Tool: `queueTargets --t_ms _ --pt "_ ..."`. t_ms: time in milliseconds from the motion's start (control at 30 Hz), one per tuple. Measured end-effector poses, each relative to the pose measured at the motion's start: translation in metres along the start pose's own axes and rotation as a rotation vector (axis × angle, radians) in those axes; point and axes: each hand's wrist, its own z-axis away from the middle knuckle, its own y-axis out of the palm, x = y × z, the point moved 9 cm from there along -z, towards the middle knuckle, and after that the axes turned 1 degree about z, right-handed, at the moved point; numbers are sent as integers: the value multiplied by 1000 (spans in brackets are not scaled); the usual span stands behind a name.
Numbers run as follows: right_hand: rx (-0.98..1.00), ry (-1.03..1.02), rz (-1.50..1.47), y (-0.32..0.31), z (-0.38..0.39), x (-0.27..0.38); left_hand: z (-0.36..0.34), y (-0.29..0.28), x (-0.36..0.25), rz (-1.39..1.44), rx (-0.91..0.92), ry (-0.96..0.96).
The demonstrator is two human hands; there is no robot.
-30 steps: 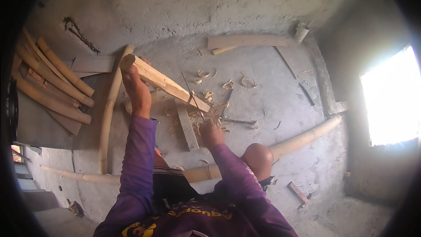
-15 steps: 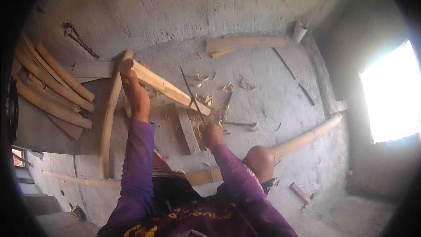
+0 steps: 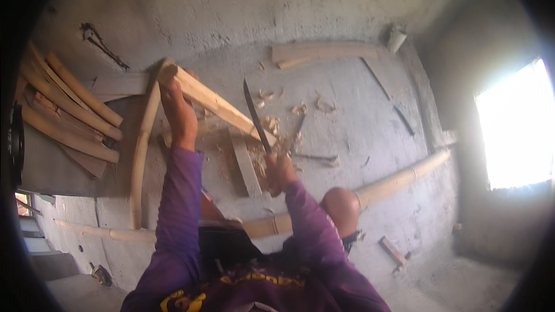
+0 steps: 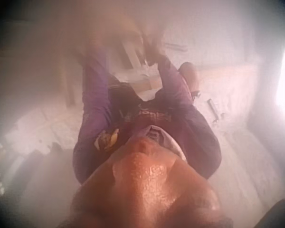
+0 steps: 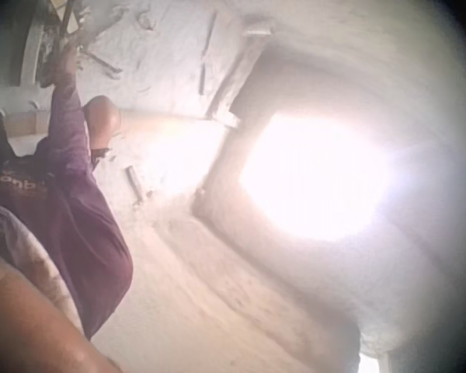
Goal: The person carves a rectangular wooden plank using a knife, removing shavings and shaping the edges. The person holds the wood with one hand and uses the knife with the other, working on different sides of the plank.
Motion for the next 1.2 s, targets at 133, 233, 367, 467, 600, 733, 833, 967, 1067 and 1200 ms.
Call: queueTargets --t_ms 133,233,367,467,600,733,833,967,1067,1200 --pt "-105 -362 441 -10 17 47 -5 0 0 -52 9 35" --pt "-371 -424 376 -22 45 61 -6 -3 2 -89 -29 75" --pt "-327 -242 625 -9 25 27 -7 6 10 -54 46 0" --pt "-123 -240 713 4 1 2 -7 6 -2 -93 8 78" --pt "-345 -214 398 -17 7 -2 -8 10 -3 -30 49 38" --pt "-425 -236 517 -15 18 10 -8 9 2 -9 23 -6" --pt "-218 -126 481 -2 -1 -4 -9 7 0 -94 -54 39" --pt "-281 -254 594 -10 -11 -4 -4 8 -9 -131 -154 52" --pt "-392 -572 766 -9 5 7 2 9 -32 -200 -216 158" --pt "-218 -109 322 -13 -15 -42 5 16 -43 -218 -173 109"
